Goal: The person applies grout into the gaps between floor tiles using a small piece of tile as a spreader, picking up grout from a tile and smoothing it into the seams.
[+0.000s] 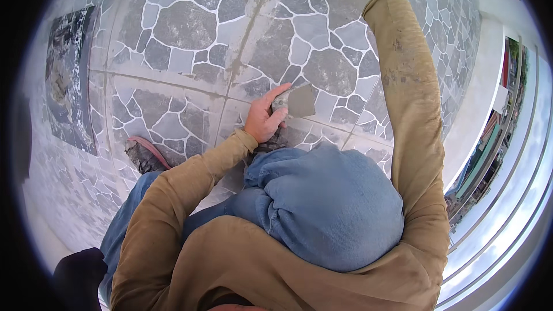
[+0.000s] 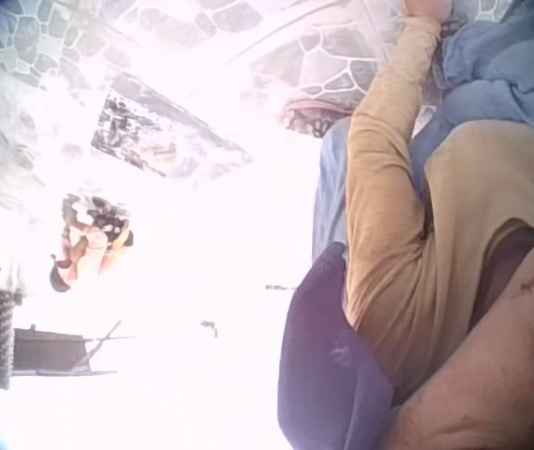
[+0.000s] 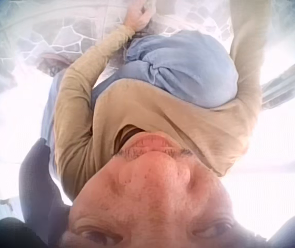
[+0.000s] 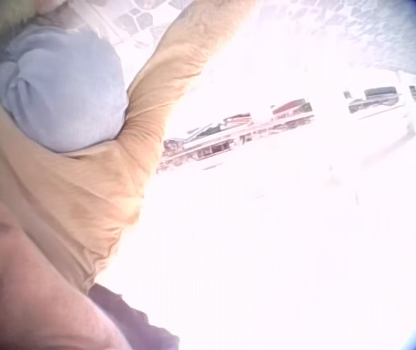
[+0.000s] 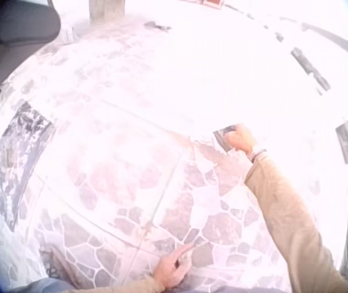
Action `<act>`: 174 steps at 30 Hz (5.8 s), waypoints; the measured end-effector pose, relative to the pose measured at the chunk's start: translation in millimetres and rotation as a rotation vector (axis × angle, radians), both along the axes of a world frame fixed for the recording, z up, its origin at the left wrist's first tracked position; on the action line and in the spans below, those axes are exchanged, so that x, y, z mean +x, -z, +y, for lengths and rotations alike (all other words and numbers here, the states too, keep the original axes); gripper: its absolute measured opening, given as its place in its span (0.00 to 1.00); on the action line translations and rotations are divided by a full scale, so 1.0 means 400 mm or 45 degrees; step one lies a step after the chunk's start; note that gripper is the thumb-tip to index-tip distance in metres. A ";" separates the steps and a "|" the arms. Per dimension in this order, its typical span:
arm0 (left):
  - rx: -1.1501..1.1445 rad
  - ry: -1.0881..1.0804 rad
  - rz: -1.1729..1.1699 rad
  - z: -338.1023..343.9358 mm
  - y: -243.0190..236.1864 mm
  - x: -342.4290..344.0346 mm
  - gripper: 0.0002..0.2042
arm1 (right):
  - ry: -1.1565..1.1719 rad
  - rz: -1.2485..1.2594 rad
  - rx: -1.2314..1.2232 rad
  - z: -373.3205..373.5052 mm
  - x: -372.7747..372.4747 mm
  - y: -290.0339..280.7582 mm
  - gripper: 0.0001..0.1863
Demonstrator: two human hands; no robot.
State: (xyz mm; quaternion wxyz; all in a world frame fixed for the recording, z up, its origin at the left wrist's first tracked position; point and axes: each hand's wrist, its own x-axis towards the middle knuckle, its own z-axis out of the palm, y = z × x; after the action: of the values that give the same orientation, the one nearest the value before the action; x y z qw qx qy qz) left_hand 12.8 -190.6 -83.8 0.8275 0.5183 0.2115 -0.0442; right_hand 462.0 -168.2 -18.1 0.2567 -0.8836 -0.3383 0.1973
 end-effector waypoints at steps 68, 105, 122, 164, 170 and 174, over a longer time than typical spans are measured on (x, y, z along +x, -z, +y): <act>-0.130 0.101 0.027 -0.015 -0.007 0.040 0.27 | 0.640 -0.074 -0.011 -0.706 0.017 -0.029 0.22; -0.087 0.133 0.030 -0.017 0.001 0.026 0.27 | 0.136 -0.302 -0.735 -0.766 -0.163 0.036 0.32; -0.163 0.131 0.014 -0.024 0.000 0.052 0.27 | 0.348 -0.694 -0.399 -0.750 -0.041 0.116 0.31; -0.454 -0.328 -0.079 0.196 -0.152 0.212 0.21 | 0.362 -0.300 0.021 -0.635 -0.246 -0.017 0.27; -0.336 -0.072 0.194 0.037 -0.042 0.074 0.21 | 0.518 -0.468 -0.679 -0.800 0.105 0.059 0.24; -0.144 0.053 0.136 -0.009 -0.010 0.027 0.21 | 0.336 -0.636 -0.515 -0.721 0.004 0.172 0.24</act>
State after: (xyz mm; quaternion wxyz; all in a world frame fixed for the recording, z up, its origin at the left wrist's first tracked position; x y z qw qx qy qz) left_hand 23.8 -194.1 -79.9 0.8418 0.4720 0.2418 -0.1008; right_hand 463.7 -456.5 -86.9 0.0088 -0.9737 -0.2276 0.0030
